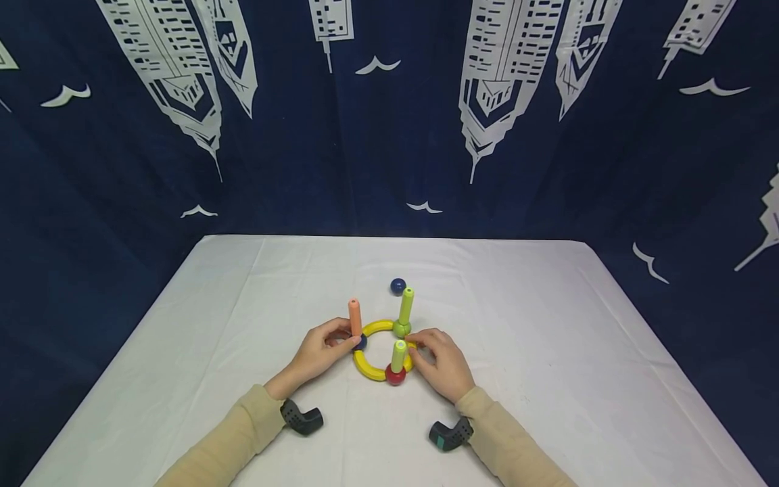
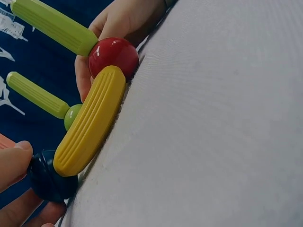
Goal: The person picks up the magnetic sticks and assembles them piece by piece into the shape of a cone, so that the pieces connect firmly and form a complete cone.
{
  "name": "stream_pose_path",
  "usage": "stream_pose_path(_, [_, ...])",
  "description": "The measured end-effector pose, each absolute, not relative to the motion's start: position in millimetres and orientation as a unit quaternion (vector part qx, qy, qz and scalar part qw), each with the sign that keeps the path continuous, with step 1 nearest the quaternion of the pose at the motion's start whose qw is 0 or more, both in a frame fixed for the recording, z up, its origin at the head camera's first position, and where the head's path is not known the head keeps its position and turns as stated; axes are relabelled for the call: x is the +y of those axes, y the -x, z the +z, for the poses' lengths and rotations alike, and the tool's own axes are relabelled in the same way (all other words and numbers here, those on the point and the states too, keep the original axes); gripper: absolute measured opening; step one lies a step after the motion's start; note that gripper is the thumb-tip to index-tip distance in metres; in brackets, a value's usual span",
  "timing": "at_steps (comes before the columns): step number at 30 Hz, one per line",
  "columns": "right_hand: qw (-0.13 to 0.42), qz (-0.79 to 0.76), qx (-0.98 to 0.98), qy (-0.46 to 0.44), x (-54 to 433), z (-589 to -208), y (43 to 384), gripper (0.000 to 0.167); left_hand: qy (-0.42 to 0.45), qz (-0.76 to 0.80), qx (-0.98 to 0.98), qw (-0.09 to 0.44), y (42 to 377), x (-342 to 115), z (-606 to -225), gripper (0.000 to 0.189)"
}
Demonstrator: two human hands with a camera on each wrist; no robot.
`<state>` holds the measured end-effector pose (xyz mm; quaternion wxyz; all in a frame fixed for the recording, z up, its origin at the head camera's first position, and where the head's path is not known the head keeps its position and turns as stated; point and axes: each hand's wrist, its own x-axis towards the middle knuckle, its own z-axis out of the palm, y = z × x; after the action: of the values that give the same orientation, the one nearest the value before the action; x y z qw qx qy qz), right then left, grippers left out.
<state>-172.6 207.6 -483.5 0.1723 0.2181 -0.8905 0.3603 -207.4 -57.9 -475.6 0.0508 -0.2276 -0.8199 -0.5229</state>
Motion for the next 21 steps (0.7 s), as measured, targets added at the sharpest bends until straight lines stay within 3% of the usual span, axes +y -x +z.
stream_pose_path(7, [0.179,0.352,-0.895,-0.209,206.2,-482.6,171.6,0.022,0.240,-0.520,-0.819,0.035,207.6,-59.6,-473.4,0.023])
stream_pose_path(13, [0.184,0.346,-0.899,-0.198,206.9,-482.8,171.4,0.022,0.267,-0.527,-0.806,-0.038,216.2,-71.1,-464.5,0.036])
stream_pose_path(16, [0.186,0.348,-0.898,-0.197,207.4,-482.6,171.6,0.022,0.278,-0.536,-0.795,-0.066,227.8,-81.3,-453.0,0.042])
stream_pose_path(21, [0.187,0.353,-0.896,-0.194,207.7,-482.1,171.8,0.021,0.270,-0.533,-0.799,-0.060,246.6,-83.8,-415.9,0.036])
